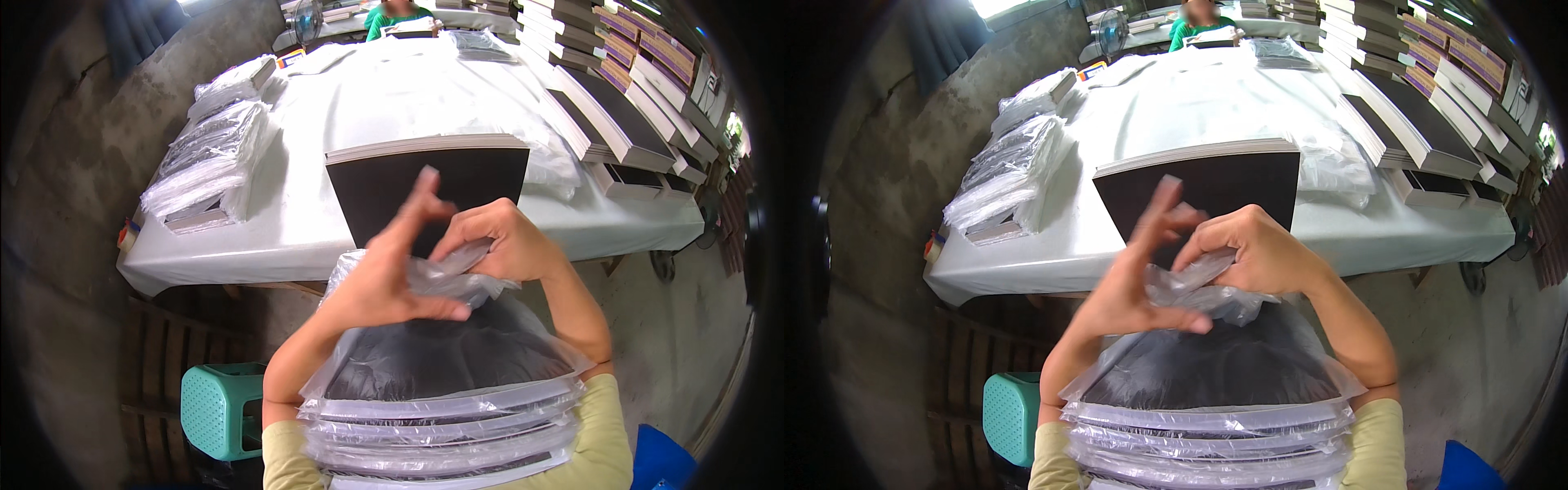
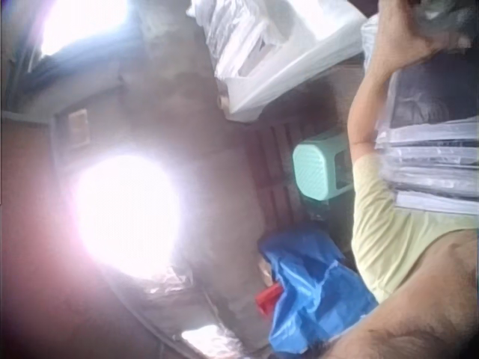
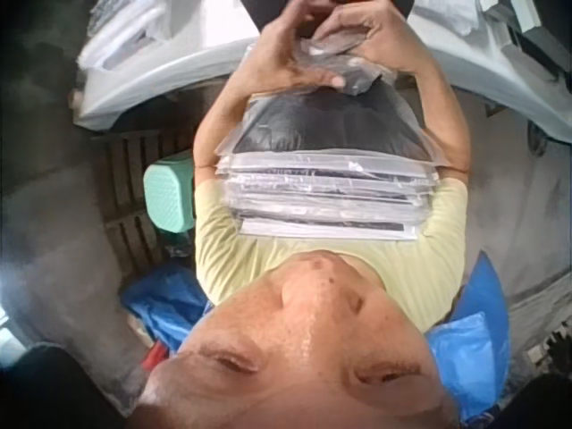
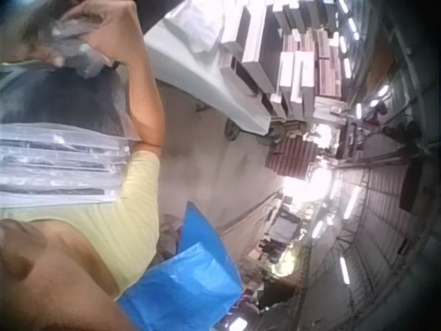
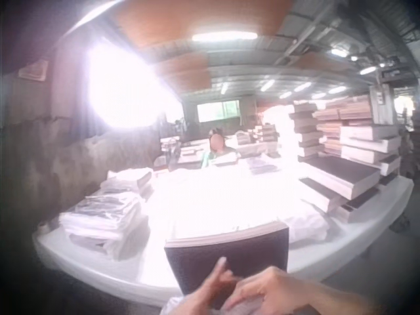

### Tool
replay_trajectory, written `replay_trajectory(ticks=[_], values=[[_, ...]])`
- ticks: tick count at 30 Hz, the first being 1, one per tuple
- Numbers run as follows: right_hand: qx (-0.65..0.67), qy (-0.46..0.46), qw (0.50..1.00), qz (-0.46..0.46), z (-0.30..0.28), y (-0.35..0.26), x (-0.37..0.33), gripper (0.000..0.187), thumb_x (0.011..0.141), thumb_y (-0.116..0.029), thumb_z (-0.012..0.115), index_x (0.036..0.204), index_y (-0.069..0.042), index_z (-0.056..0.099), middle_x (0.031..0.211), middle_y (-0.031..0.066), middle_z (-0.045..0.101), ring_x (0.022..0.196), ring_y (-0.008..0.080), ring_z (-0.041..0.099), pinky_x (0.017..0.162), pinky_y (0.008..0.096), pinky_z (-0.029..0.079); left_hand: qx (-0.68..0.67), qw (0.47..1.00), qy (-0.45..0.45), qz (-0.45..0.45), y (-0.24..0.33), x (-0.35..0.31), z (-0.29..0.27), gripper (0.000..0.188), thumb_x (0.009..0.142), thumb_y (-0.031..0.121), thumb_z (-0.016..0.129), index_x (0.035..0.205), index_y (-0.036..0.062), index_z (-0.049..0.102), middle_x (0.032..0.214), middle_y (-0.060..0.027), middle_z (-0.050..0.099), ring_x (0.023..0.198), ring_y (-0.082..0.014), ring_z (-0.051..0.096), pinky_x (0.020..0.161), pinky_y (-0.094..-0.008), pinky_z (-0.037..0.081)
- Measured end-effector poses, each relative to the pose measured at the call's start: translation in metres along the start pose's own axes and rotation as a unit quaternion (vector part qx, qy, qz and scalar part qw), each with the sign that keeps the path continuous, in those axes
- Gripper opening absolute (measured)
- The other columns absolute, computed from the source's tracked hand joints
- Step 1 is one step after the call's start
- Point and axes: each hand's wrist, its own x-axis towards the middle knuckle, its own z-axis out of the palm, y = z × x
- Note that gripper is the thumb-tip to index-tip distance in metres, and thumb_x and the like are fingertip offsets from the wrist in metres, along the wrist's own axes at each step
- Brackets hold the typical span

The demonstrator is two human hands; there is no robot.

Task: The person places plastic covers onto books by sliding the covers over the pages and folding them, handling several books from a stack one at a time.

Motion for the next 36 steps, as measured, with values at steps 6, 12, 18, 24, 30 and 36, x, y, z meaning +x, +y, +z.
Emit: replay_trajectory(ticks=[6, 12, 18, 24, 30, 36], values=[[0.176, 0.365, 0.904, 0.137, -0.020, 0.031, -0.026, 0.035, 0.074, -0.010, 0.065, 0.105, -0.004, 0.051, 0.079, -0.0010, 0.055, 0.070, 0.0062, 0.051, 0.064, 0.0186, 0.041, -0.249, 0.923, 0.124, -0.264, -0.026, -0.008, 0.021, 0.020, 0.083, 0.017, 0.059, 0.092, -0.0012, 0.058, 0.078, 0.0014, 0.058, 0.069, -0.0018, 0.047, 0.060, -0.0171, 0.039], [0.279, 0.280, 0.911, 0.115, 0.009, 0.025, -0.019, 0.068, 0.057, -0.022, 0.081, 0.111, -0.007, 0.043, 0.098, 0.0020, 0.049, 0.090, 0.0098, 0.048, 0.074, 0.0216, 0.042, -0.224, 0.926, 0.193, -0.236, -0.035, -0.012, 0.030, 0.020, 0.082, 0.013, 0.061, 0.093, -0.0020, 0.057, 0.080, 0.0005, 0.058, 0.070, -0.0027, 0.048, 0.062, -0.0174, 0.039], [0.212, 0.299, 0.923, 0.119, 0.011, 0.024, -0.017, 0.044, 0.070, -0.010, 0.071, 0.104, -0.004, 0.045, 0.080, 0.0041, 0.059, 0.080, 0.0094, 0.054, 0.071, 0.0213, 0.043, -0.210, 0.942, 0.141, -0.219, -0.028, -0.009, 0.032, 0.033, 0.078, 0.016, 0.066, 0.102, -0.0013, 0.053, 0.086, -0.0027, 0.059, 0.078, -0.0076, 0.053, 0.070, -0.0208, 0.043], [-0.167, 0.208, 0.961, 0.071, 0.026, 0.024, -0.015, 0.047, 0.085, -0.007, 0.048, 0.129, -0.011, 0.032, 0.099, 0.0090, 0.062, 0.098, 0.0201, 0.056, 0.096, 0.0452, 0.017, -0.299, 0.902, 0.081, -0.301, -0.031, 0.004, 0.038, 0.036, 0.077, 0.025, 0.066, 0.100, -0.0005, 0.055, 0.088, -0.0039, 0.059, 0.086, -0.0119, 0.053, 0.079, -0.0263, 0.042], [-0.034, 0.269, 0.955, 0.117, 0.021, 0.031, -0.024, 0.061, 0.087, -0.006, 0.045, 0.137, -0.012, 0.010, 0.106, 0.0097, 0.059, 0.093, 0.0122, 0.058, 0.087, 0.0343, 0.033, -0.272, 0.893, 0.201, -0.298, -0.032, 0.001, 0.029, 0.027, 0.073, 0.019, 0.071, 0.086, -0.0007, 0.057, 0.078, -0.0034, 0.058, 0.071, -0.0098, 0.052, 0.062, -0.0252, 0.041], [0.164, 0.315, 0.931, 0.082, 0.022, 0.024, -0.015, 0.059, 0.081, -0.001, 0.055, 0.131, -0.006, 0.024, 0.088, 0.0125, 0.064, 0.056, 0.0039, 0.049, 0.053, 0.0166, 0.042, -0.250, 0.905, 0.188, -0.289, -0.036, -0.007, 0.030, 0.025, 0.075, 0.027, 0.066, 0.083, 0.0065, 0.054, 0.078, -0.0009, 0.053, 0.071, -0.0103, 0.050, 0.067, -0.0251, 0.039]])
